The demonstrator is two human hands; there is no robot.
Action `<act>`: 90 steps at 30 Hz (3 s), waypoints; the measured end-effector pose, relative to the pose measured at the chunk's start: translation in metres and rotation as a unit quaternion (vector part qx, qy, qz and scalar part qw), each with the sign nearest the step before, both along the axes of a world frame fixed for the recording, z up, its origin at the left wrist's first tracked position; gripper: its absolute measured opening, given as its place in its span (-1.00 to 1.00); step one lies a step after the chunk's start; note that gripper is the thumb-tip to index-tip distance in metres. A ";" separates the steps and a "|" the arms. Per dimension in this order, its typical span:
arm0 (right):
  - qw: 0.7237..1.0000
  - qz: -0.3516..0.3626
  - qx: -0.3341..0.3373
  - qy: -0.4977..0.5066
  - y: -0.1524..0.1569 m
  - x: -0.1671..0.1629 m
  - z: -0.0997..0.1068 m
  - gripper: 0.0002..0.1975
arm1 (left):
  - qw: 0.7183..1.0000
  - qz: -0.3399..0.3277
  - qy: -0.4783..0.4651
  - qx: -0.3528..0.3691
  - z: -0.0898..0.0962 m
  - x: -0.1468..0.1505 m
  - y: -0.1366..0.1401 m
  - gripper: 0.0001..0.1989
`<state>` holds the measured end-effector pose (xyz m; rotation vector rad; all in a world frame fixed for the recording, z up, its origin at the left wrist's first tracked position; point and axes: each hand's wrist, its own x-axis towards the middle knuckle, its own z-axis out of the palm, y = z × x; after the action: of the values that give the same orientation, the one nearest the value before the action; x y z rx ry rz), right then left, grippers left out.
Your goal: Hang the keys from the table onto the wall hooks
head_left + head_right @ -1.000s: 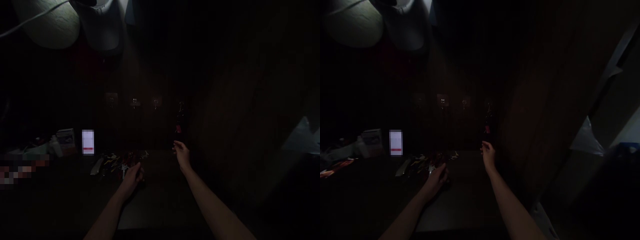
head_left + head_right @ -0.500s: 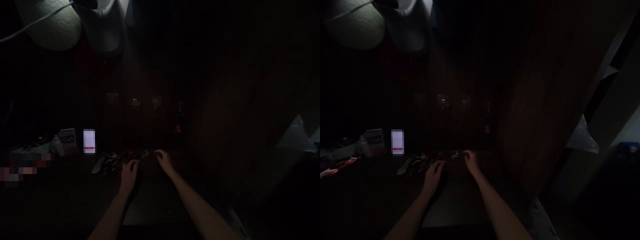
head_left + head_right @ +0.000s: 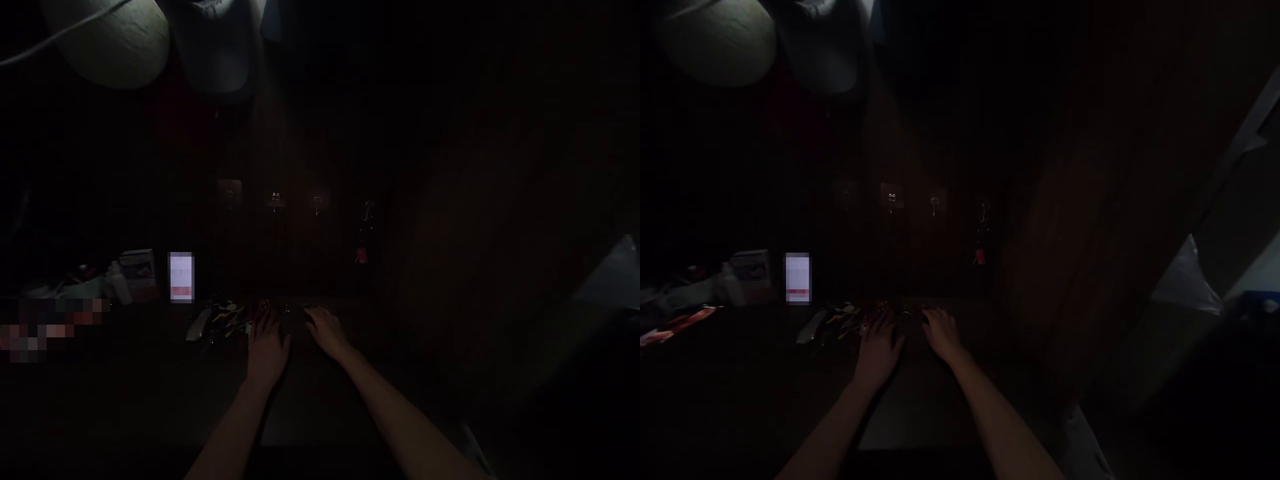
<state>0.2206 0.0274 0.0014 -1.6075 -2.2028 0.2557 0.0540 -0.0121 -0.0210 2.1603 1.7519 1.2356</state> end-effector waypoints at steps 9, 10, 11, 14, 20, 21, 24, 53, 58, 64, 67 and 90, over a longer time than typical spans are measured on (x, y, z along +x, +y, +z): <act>0.993 0.035 0.042 0.105 -0.023 0.025 -0.012 -0.65 | 0.981 0.151 0.118 -0.035 0.009 0.004 -0.006 -0.52; 0.991 0.034 0.047 0.122 -0.024 0.026 -0.012 -0.66 | 0.978 0.164 0.121 -0.033 0.010 0.004 -0.007 -0.52; 0.988 0.033 0.053 0.140 -0.025 0.026 -0.013 -0.67 | 0.977 0.172 0.121 -0.031 0.011 0.004 -0.007 -0.52; 0.975 0.041 0.073 0.208 -0.026 0.025 -0.012 -0.72 | 0.979 0.171 0.112 -0.015 0.012 0.002 -0.008 -0.59; 0.918 0.009 0.060 0.393 -0.027 0.021 -0.007 -0.78 | 0.998 0.018 0.044 0.037 0.015 -0.001 -0.007 -0.69; 0.906 0.006 0.049 0.420 -0.027 0.019 -0.006 -0.78 | 0.999 -0.019 0.030 0.034 0.015 0.000 -0.007 -0.69; 0.879 0.015 0.016 0.476 -0.030 0.013 -0.002 -0.77 | 0.995 -0.100 -0.008 0.007 0.015 0.002 -0.006 -0.70; 0.877 0.046 -0.023 0.477 -0.035 0.002 0.005 -0.79 | 0.936 -0.221 -0.198 -0.189 0.029 0.003 -0.011 -0.57; 0.893 0.049 0.024 0.446 -0.035 0.003 0.005 -0.86 | 0.923 -0.232 -0.231 -0.204 0.029 0.002 -0.012 -0.54; 0.878 0.047 0.009 0.475 -0.037 -0.001 0.004 -0.86 | 0.923 -0.235 -0.229 -0.202 0.026 0.003 -0.010 -0.51; 0.861 0.049 -0.019 0.505 -0.037 -0.002 0.004 -0.83 | 0.930 -0.225 -0.209 -0.201 0.025 0.003 -0.009 -0.51; 0.826 -0.009 0.224 0.517 0.073 0.012 0.155 -0.84 | 0.939 -0.155 -0.251 -0.175 0.017 0.001 -0.002 -0.51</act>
<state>0.2321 0.1009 0.1560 -0.8682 -1.2523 0.4338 0.0547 -0.0145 -0.0037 1.6484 1.2486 1.1530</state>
